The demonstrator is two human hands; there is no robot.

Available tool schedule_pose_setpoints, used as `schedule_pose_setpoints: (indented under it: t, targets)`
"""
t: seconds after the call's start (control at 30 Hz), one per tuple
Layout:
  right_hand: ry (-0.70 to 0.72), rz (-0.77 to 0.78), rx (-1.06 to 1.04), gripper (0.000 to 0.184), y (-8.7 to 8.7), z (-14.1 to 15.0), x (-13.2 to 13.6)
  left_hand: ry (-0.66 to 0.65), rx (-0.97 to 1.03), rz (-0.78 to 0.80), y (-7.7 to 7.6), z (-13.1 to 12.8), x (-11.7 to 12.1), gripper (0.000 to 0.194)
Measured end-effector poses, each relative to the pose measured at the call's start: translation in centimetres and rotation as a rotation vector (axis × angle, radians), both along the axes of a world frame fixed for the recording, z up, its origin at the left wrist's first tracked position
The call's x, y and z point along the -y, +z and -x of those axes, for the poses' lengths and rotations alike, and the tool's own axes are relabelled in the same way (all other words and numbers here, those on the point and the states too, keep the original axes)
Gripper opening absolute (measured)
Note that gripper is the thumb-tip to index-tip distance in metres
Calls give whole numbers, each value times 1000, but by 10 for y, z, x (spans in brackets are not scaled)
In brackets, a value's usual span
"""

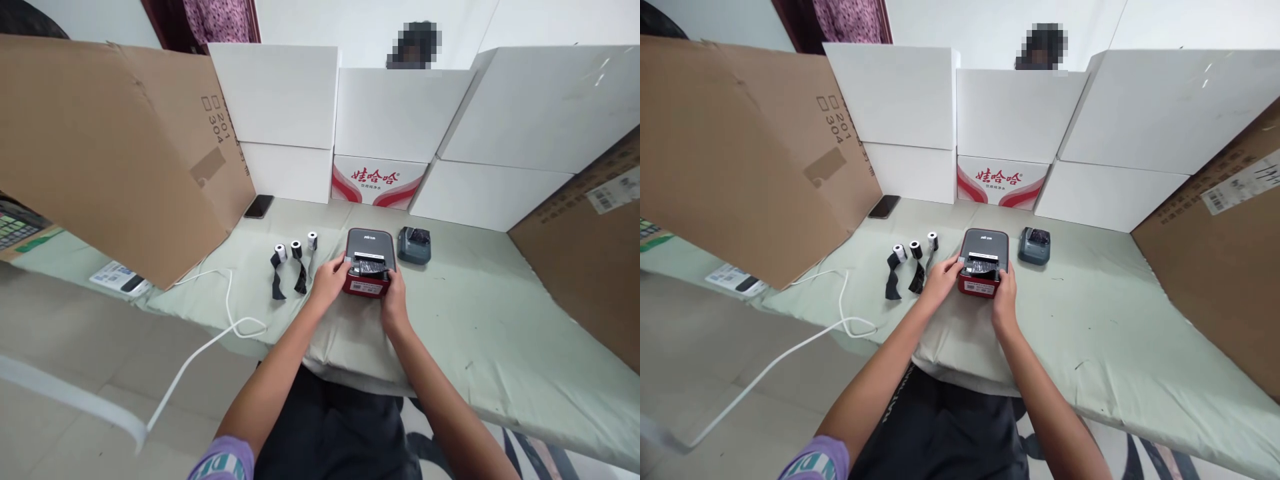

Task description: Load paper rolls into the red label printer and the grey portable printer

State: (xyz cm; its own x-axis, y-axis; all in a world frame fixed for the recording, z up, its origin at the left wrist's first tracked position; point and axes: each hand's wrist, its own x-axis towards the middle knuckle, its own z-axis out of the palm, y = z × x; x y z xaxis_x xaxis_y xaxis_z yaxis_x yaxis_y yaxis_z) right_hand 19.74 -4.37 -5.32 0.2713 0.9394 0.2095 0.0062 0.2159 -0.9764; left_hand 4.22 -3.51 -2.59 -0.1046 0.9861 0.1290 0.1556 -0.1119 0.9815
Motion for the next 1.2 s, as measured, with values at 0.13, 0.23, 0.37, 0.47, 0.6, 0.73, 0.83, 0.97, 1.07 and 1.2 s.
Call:
schedule_pose_setpoints:
  t: [0.13, 0.23, 0.37, 0.47, 0.6, 0.73, 0.83, 0.97, 1.07, 1.2]
  targets:
    - [-11, 28, -97, 54, -6, -4, 0, 71, 28, 52, 0, 0, -9, 26]
    - [4, 63, -173, 51, -3, -8, 1, 50, 188, 138, 0, -1, -15, 25]
    - [-53, 109, -195, 52, 0, -13, 3, 26, 315, 202, 1, -1, -19, 29]
    - [-85, 93, -153, 52, -1, -17, 4, -21, 322, 196, 2, 1, -20, 31]
    - [-107, 58, -108, 48, -4, -21, 5, -76, 327, 154, -3, 4, -22, 30]
    - [-127, 17, -39, 41, -2, -22, 7, -65, 383, 150, -13, 3, -22, 29]
    - [-165, -55, 125, 35, 8, -26, 8, -53, 422, 122, -19, -1, -21, 29]
    - [-127, -153, 370, 31, 31, -42, -10, -62, 476, 87, -21, -4, -20, 31]
    - [22, -149, 610, 30, 49, -57, -38, -63, 488, 73, -22, -4, -22, 32]
    - [258, -124, 1120, 30, 72, -59, -77, -57, 484, 54, -26, -4, -26, 30]
